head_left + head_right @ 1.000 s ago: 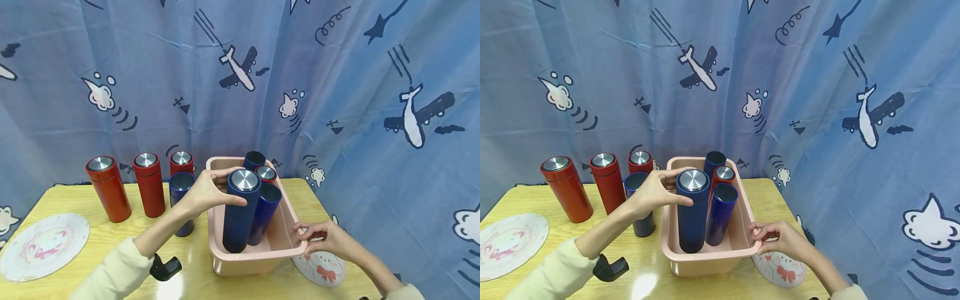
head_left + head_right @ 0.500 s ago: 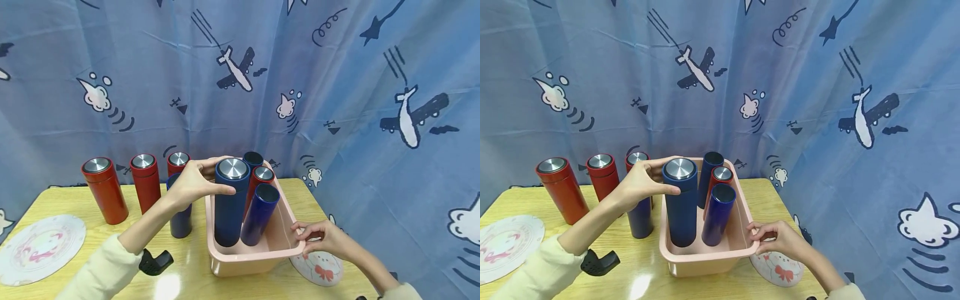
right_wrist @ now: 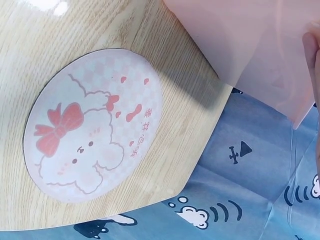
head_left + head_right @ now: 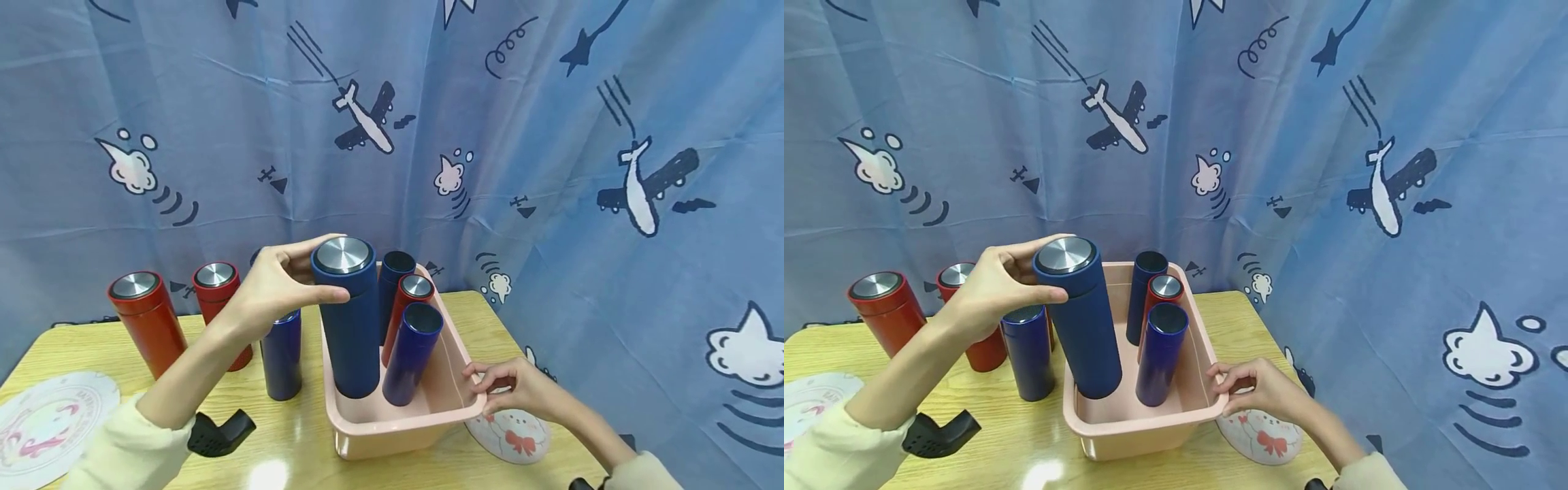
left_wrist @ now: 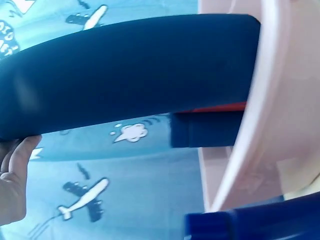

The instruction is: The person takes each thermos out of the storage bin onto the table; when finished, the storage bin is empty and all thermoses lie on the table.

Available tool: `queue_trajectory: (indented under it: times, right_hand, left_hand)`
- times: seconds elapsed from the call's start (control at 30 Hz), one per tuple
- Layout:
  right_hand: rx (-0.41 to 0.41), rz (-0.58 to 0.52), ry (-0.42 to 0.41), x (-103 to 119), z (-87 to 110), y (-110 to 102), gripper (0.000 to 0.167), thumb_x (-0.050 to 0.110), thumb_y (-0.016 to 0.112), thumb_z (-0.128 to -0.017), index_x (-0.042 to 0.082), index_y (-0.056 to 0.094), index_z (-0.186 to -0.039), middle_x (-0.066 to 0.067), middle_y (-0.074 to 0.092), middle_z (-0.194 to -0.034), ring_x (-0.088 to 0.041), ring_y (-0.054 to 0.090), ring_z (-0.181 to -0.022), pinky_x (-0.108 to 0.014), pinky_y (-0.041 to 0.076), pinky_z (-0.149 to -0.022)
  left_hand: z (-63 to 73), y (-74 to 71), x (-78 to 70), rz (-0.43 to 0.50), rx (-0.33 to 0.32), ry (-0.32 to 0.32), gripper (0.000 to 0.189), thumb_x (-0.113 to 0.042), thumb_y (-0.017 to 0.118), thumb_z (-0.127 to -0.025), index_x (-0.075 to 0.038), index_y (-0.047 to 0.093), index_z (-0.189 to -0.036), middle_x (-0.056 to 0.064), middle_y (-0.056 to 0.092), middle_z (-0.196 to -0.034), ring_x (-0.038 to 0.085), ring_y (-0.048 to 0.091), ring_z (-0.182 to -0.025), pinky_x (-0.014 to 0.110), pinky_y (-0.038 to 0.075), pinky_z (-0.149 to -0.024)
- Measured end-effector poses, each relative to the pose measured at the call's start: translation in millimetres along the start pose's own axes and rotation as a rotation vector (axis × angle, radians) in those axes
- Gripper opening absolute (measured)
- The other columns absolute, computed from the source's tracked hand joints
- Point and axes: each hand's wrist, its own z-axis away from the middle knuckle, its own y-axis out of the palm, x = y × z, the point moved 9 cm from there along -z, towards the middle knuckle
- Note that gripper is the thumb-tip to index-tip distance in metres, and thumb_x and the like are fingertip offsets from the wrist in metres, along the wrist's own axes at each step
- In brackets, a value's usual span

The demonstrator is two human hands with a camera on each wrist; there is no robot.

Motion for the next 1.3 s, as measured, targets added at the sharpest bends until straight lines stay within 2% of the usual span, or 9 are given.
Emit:
queue_trajectory:
  times: [0.23,0.4,0.7,0.97,1.03,1.17,1.3]
  right_hand:
    - [-0.004,0.035,0.046,-1,-1.3,0,0.022,0.001,0.074,-0.079,-0.012,0.067,-0.095,-0.034,0.058,-0.116,-0.002,0.054,-0.118,-0.027,0.056,-0.078]
    - [-0.004,0.050,0.062,-2,-0.4,0,0.021,0.002,0.074,-0.079,-0.010,0.068,-0.095,-0.035,0.057,-0.116,-0.002,0.054,-0.118,-0.028,0.056,-0.077]
    - [-0.002,0.050,0.051,-2,0.1,1,0.023,0.002,0.074,-0.079,-0.012,0.067,-0.096,-0.034,0.058,-0.116,-0.002,0.054,-0.117,-0.028,0.056,-0.077]
    - [-0.004,0.013,0.048,-3,1.9,1,0.023,0.001,0.073,-0.079,-0.013,0.066,-0.096,-0.027,0.061,-0.119,-0.003,0.055,-0.117,-0.027,0.056,-0.078]
    - [-0.004,0.006,0.047,-4,2.6,0,0.023,0.001,0.073,-0.079,-0.013,0.066,-0.096,-0.026,0.061,-0.119,-0.003,0.054,-0.118,-0.027,0.056,-0.079]
    - [-0.009,0.019,0.037,-3,2.7,-1,0.023,0.001,0.074,-0.079,-0.012,0.066,-0.095,-0.033,0.058,-0.117,-0.002,0.054,-0.118,-0.027,0.056,-0.078]
    - [-0.009,0.043,0.025,-2,1.6,-1,0.024,0.003,0.074,-0.079,-0.012,0.066,-0.095,-0.038,0.056,-0.115,-0.002,0.054,-0.118,-0.028,0.056,-0.077]
  left_hand:
    - [13.1,-18.2,-29.3,-0.017,-0.038,0.036,0.066,-0.004,0.079,-0.077,-0.009,0.053,-0.138,0.005,0.070,-0.112,0.021,0.067,-0.102,0.034,0.053,-0.088]
    - [29.9,-31.2,-34.3,-0.006,-0.034,0.034,0.065,0.003,0.076,-0.078,-0.008,0.053,-0.138,0.005,0.070,-0.111,0.022,0.068,-0.100,0.033,0.054,-0.085]
    - [58.5,-59.9,-22.1,-0.008,-0.064,-0.002,0.067,0.011,0.074,-0.076,-0.014,0.057,-0.135,0.005,0.071,-0.109,0.020,0.069,-0.094,0.031,0.056,-0.079]
    - [73.6,-78.9,-5.9,-0.067,-0.075,-0.010,0.069,0.014,0.071,-0.076,-0.017,0.057,-0.135,0.004,0.071,-0.108,0.019,0.070,-0.092,0.027,0.057,-0.074]
    - [76.4,-83.7,-2.8,-0.074,-0.079,-0.004,0.070,0.016,0.071,-0.075,-0.017,0.057,-0.135,0.004,0.072,-0.106,0.018,0.070,-0.090,0.026,0.056,-0.073]
    - [82.0,-91.8,1.0,-0.089,-0.065,0.029,0.072,0.019,0.070,-0.073,-0.015,0.057,-0.135,0.003,0.072,-0.105,0.018,0.070,-0.084,0.025,0.056,-0.070]
    - [88.0,-98.2,6.4,-0.067,-0.042,0.065,0.076,0.024,0.068,-0.071,-0.012,0.055,-0.137,0.001,0.068,-0.117,0.018,0.070,-0.088,0.024,0.056,-0.073]
